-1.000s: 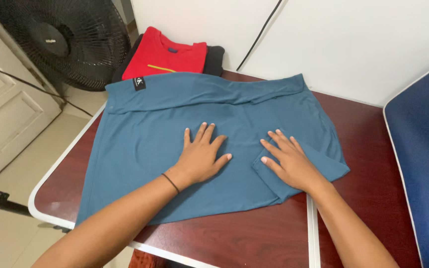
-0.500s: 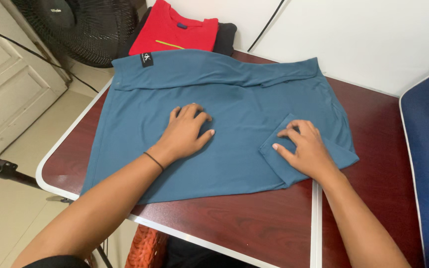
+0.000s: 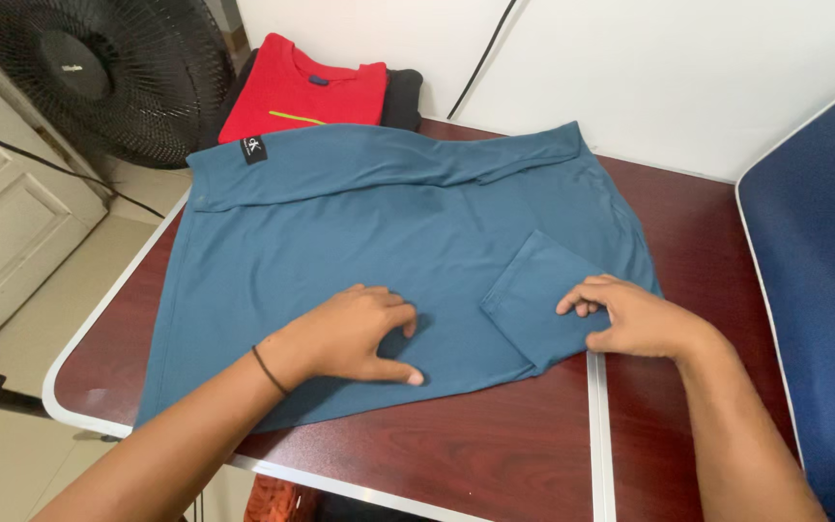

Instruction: The person spreads a teal garment flat on a table and folds the sleeves and sides inward by hand to create a rectangular shape.

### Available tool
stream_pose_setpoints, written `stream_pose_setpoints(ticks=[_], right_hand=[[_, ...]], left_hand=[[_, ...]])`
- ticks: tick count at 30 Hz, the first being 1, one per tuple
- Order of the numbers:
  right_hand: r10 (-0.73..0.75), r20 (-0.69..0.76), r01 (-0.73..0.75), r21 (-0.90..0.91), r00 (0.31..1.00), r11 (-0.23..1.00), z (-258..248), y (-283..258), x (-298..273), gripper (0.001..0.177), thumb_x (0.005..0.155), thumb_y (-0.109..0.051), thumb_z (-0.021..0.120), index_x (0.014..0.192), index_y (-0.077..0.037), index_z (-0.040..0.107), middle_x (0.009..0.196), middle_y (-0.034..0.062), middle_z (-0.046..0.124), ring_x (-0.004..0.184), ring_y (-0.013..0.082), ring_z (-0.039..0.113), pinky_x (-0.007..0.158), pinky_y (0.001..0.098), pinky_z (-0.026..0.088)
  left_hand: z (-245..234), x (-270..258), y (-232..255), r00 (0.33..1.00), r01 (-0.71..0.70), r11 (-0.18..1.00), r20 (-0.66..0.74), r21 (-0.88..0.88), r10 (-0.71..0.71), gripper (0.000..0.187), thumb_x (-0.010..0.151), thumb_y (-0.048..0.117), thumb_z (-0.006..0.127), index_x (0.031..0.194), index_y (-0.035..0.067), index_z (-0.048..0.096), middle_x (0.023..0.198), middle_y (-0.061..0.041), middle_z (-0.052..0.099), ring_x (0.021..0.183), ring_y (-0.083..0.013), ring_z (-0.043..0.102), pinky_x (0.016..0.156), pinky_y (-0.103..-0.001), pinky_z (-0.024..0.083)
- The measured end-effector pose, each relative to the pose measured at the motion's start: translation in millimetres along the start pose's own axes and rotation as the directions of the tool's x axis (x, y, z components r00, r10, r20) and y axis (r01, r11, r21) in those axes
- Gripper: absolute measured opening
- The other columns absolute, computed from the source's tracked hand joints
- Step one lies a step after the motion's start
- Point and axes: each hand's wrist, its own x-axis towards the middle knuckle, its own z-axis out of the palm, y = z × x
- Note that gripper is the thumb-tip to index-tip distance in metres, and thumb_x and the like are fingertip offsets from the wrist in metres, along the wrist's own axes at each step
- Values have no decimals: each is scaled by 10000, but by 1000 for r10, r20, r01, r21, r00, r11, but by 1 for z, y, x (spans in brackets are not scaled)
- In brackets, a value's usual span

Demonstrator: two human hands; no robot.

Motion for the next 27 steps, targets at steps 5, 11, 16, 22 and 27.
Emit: stream_pose_setpoints(ticks=[5,11,16,22,27], right_hand=[[9,46,-8,-38,999,999,-6,-8,-9,602,676,-58,782,1243,-242,700,1125,-19,628,1198,144,583,989,336,521],[40,41,-34,-138,998,990,-4,-17,-15,678,704,-60,842,1320,-274,659,1192,-42,629,1242,138,551,1103,328,457],[-125,-3,123,-134,992,983,-3,-11,-12,587,744,-21,784,1285,-219,671,1149,-12,658,1184,153,594,1061,321,489],[-111,-96,92,-184,989,979,6,-10,-8,455,795,17,683,1204,-181,705,1060,20,699,1098,181,638,977,346,522],[-218,-168,188,-177,961,966,7,4,1,279,833,-11,607,1068,-91,735,1066,76,725,1023,260,676,909,394,531]], left_hand=[[-8,-10,21,988,25,1000,154,14,-27,616,656,589,841,931,79,633,888,-108,684,928,-331,650,794,-467,478],[-13,-20,18,980,62,998,190,6,-62,437,674,358,828,943,72,635,898,-138,692,931,-368,656,814,-482,511],[-13,-26,12,972,138,986,179,89,-152,323,651,84,697,972,76,666,981,-119,705,964,-372,662,808,-482,538],[-8,-36,1,981,156,951,70,267,-180,417,702,-35,637,1102,83,655,1001,-143,699,956,-380,668,768,-485,543],[-34,-52,-10,903,367,888,123,276,-412,495,703,-55,615,1175,96,634,1001,-166,722,920,-411,688,783,-511,547]])
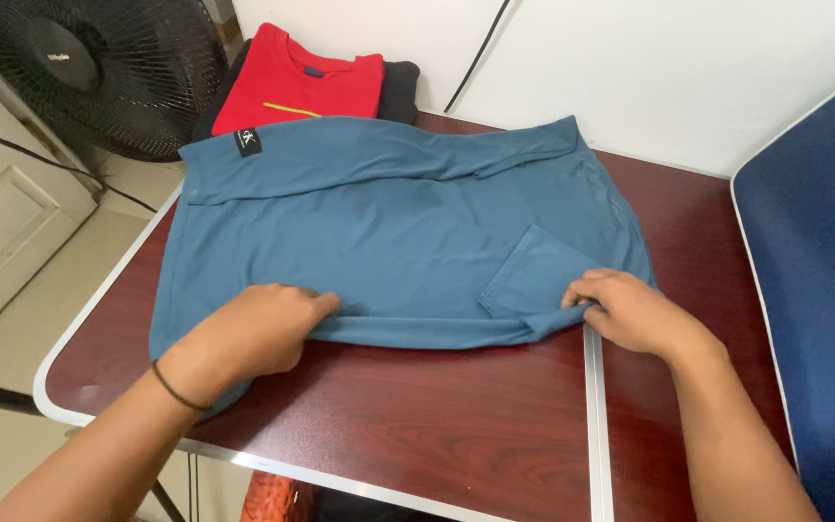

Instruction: The person spreads a teal garment flat on a table and folds the sleeves and sides inward by hand to create a rectangular shape.

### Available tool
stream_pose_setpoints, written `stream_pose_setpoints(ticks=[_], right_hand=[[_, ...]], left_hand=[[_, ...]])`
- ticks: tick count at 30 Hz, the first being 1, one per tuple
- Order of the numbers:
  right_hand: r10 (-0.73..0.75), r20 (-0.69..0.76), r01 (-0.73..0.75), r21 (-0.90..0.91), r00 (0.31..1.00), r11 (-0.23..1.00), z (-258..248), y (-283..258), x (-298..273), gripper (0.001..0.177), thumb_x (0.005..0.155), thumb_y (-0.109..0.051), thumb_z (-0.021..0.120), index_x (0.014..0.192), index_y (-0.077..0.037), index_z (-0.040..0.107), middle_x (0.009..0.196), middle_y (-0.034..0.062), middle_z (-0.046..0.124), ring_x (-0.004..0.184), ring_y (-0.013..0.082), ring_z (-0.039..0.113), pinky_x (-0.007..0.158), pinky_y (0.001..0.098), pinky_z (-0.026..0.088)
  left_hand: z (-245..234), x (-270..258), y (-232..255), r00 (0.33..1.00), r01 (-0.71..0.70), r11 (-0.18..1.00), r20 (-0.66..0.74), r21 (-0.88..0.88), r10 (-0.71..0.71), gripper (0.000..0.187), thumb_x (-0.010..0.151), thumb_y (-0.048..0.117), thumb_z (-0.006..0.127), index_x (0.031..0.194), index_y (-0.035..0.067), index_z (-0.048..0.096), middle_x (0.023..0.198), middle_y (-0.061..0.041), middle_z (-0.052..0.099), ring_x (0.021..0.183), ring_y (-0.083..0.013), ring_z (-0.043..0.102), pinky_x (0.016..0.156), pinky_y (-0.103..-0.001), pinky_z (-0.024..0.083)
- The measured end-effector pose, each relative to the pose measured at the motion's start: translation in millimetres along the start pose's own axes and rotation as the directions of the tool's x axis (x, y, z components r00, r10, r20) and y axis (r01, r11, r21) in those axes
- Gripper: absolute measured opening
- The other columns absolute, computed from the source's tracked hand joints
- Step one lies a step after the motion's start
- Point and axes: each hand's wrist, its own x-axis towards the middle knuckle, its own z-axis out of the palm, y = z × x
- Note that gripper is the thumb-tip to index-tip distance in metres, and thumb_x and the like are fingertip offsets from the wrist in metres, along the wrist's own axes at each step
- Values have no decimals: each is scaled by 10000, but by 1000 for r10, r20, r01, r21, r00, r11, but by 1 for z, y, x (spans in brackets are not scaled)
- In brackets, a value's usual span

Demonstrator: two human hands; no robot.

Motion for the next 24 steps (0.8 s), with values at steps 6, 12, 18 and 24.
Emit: stream_pose_setpoints(ticks=[6,12,18,24], right_hand=[[-44,-262,14,-115,964,993,4,11,10,255,856,7,508,977,-15,731,993,156,730,950,374,674,816,474,528],[-127,-476,125,-36,870,991,7,19,35,247,904,0,489,1022,13,705,954,206,683,902,389,658,820,469,521],[-125,-476,249,206,871,946,-9,9,62,243,815,-114,604,1012,-20,711,996,132,708,945,290,662,790,412,503],[-29,-399,56,57,917,997,-22,11,86,300,840,-165,601,1078,-49,743,1016,169,710,949,325,659,827,414,512]], left_hand=[[-30,-36,-24,983,180,974,-20,-140,-184,437,695,-11,639,1107,123,690,874,-200,747,895,-415,699,804,-502,543],[-51,-53,-44,934,342,895,-2,-287,-357,253,771,73,664,1014,109,726,746,-202,747,715,-376,729,698,-455,566],[-44,-34,-81,859,437,816,-95,-378,-504,205,899,143,606,1058,85,722,738,-261,708,675,-394,686,676,-470,555],[-4,-14,-141,823,316,869,-347,-380,-450,286,884,147,554,1084,61,740,953,-256,731,912,-463,685,851,-506,531]])
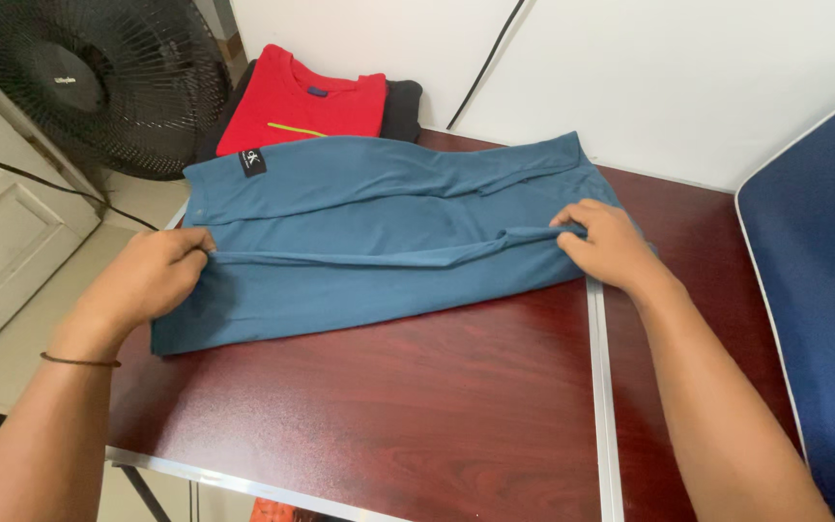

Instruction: The person spreads a teal garment flat on a table and folds the sleeves and sides inward by hand to create a rectangular shape.

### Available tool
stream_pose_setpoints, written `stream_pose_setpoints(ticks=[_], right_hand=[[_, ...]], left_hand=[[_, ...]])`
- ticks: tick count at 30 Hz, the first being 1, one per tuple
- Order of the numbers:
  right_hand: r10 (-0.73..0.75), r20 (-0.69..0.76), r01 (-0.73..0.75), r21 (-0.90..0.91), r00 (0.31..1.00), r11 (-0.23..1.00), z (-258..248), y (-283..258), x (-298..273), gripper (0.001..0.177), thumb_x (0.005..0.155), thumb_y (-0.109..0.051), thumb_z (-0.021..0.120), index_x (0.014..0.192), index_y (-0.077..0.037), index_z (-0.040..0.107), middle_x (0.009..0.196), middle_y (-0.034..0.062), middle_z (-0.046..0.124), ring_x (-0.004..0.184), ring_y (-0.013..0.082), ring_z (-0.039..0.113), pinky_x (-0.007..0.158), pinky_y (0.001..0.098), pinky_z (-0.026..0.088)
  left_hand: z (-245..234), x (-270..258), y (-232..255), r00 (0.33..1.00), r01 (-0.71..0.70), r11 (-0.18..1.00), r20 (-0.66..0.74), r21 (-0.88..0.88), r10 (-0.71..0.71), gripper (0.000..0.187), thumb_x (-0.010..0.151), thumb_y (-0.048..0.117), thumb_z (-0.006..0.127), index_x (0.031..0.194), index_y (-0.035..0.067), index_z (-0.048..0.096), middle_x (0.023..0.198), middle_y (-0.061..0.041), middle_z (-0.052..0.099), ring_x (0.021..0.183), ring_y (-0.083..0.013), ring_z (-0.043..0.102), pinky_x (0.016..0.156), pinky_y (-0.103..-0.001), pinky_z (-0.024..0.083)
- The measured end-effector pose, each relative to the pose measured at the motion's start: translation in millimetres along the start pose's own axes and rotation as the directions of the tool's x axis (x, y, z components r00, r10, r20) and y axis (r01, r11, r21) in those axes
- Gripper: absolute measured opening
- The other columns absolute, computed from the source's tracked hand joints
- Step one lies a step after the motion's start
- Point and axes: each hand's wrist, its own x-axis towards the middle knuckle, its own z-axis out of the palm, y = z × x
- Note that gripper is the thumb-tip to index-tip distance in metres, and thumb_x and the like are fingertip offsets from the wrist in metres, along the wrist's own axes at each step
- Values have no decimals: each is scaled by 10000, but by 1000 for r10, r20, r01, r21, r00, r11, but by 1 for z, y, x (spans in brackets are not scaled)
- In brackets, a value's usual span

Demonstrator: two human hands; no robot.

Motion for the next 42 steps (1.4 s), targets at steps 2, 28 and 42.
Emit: stream_pose_setpoints(ticks=[2,28,42], right_hand=[[-73,-39,71,-47,997,996,8,6,9,288,880,-172,601,1089,-25,734,1062,183,719,986,349,660,857,417,509],[-66,-67,51,-197,996,979,57,27,14,472,944,-414,611,1320,-136,681,1435,177,542,1392,323,435,1148,506,274],[148,140,-116,-212,979,970,42,39,-56,654,999,-575,389,1552,-227,404,1667,132,229,1567,293,112,1236,492,106]], left_hand=[[12,5,-15,1000,1,1000,-13,-12,-1,297,894,161,547,1095,59,740,1001,-255,733,965,-466,683,890,-508,525],[82,13,94,956,-232,915,-97,331,278,434,920,430,645,1227,124,650,1202,-182,593,1186,-369,543,949,-565,409],[128,2,106,940,-324,925,-40,198,338,612,916,544,572,1359,123,563,1440,-301,415,1437,-463,303,1122,-677,213]])
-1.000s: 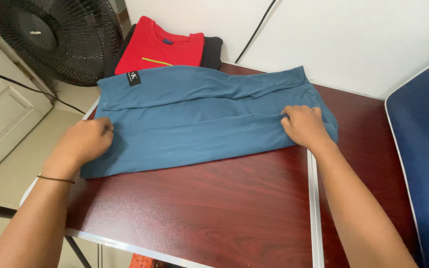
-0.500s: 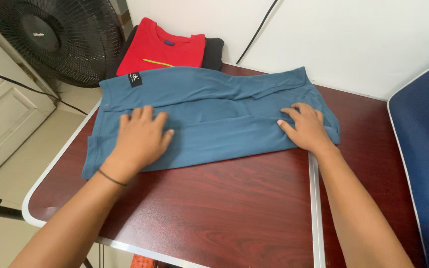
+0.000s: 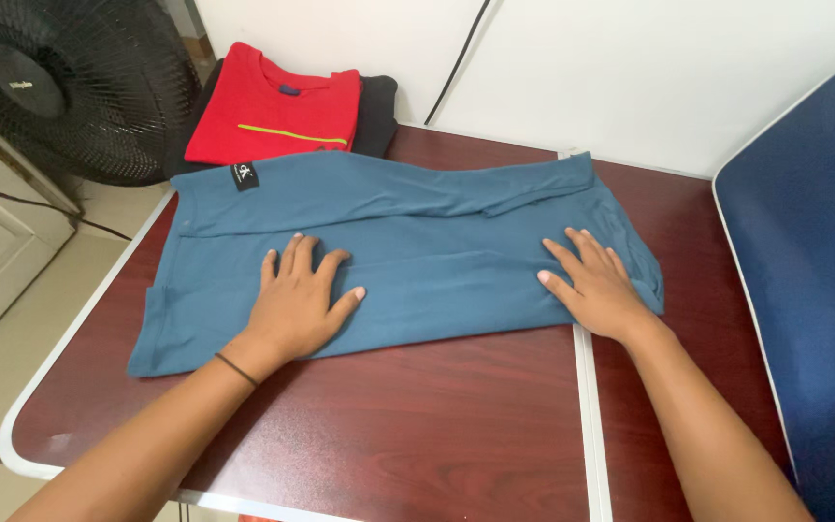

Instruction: The person spreads a teal garment flat on a table and folds the sleeves and sides inward by hand to create a rectangular shape.

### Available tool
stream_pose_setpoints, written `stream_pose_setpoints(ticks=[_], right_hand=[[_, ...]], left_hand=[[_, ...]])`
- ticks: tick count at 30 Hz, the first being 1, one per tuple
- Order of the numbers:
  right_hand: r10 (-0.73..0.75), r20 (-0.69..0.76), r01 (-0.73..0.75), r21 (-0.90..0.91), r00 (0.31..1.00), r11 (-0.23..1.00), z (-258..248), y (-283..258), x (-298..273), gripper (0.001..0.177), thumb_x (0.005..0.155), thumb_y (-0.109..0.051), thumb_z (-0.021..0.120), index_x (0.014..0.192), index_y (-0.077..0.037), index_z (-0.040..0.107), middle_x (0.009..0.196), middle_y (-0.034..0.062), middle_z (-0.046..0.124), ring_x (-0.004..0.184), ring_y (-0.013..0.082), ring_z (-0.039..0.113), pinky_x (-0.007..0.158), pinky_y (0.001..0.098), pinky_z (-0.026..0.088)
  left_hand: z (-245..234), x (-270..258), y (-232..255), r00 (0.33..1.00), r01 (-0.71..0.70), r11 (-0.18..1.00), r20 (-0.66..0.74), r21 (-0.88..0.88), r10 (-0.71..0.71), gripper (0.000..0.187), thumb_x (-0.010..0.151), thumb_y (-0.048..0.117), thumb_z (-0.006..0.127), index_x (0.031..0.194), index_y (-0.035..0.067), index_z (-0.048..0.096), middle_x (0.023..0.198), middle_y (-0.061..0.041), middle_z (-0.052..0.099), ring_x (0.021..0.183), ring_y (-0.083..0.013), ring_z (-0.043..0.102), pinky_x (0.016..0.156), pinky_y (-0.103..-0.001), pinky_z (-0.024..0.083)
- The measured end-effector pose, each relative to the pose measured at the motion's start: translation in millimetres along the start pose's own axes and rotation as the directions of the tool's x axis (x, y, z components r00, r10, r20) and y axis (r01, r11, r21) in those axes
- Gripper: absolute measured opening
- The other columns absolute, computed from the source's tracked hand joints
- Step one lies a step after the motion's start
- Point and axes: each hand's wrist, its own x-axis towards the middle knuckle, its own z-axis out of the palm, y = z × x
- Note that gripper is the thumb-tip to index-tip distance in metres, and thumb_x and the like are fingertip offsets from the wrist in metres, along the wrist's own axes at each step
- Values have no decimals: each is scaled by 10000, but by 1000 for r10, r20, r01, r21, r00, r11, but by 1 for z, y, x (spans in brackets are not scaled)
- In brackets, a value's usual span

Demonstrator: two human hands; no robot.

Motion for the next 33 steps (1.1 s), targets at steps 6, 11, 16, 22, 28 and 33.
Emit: stream_pose_setpoints(ticks=[6,11,16,22,28,33], right_hand=[[134,80,-132,-19,988,991,-10,10,-40,705,971,-619,387,1570,-250,348,1678,111,159,1562,298,58,1220,533,86],[288,222,-254,-167,932,953,-42,-2,-49,751,913,-663,467,1546,-264,409,1666,91,248,1542,306,219,1219,539,215],[307,245,-253,-229,920,940,-65,-23,-38,679,938,-604,530,1506,-233,513,1546,105,470,1474,329,408,1258,522,243],[14,-98,-7,65,995,998,-38,-31,0,570,956,-483,554,1427,-162,576,1564,156,429,1446,385,366,1199,502,279],[-62,-155,83,132,986,988,2,-10,16,597,985,-492,533,1490,-174,517,1638,212,283,1543,371,191,1228,512,152],[-13,-116,25,107,993,994,10,-2,5,624,974,-510,525,1515,-203,472,1660,189,230,1559,348,118,1230,522,96]], left_hand=[[-2,-13,25,998,-48,998,36,-27,49,602,911,545,564,1348,131,566,1431,-306,407,1428,-478,296,1117,-677,200],[-7,-10,31,994,-103,994,35,-38,105,613,897,547,592,1336,120,577,1404,-305,422,1377,-466,343,1079,-650,232],[-17,3,29,992,-81,995,89,-51,85,572,873,556,615,1257,132,642,1248,-183,556,1225,-356,480,1003,-547,337],[-9,30,15,994,8,1000,-113,14,-6,439,920,453,649,1204,118,672,1200,-146,586,1154,-329,512,973,-501,372],[3,26,6,987,-27,1000,-156,-12,25,435,888,408,670,1200,104,671,1217,-182,567,1181,-341,492,973,-509,356],[0,22,11,992,-32,999,-121,-9,30,451,880,407,676,1208,98,658,1233,-184,554,1205,-340,481,1002,-511,347]])
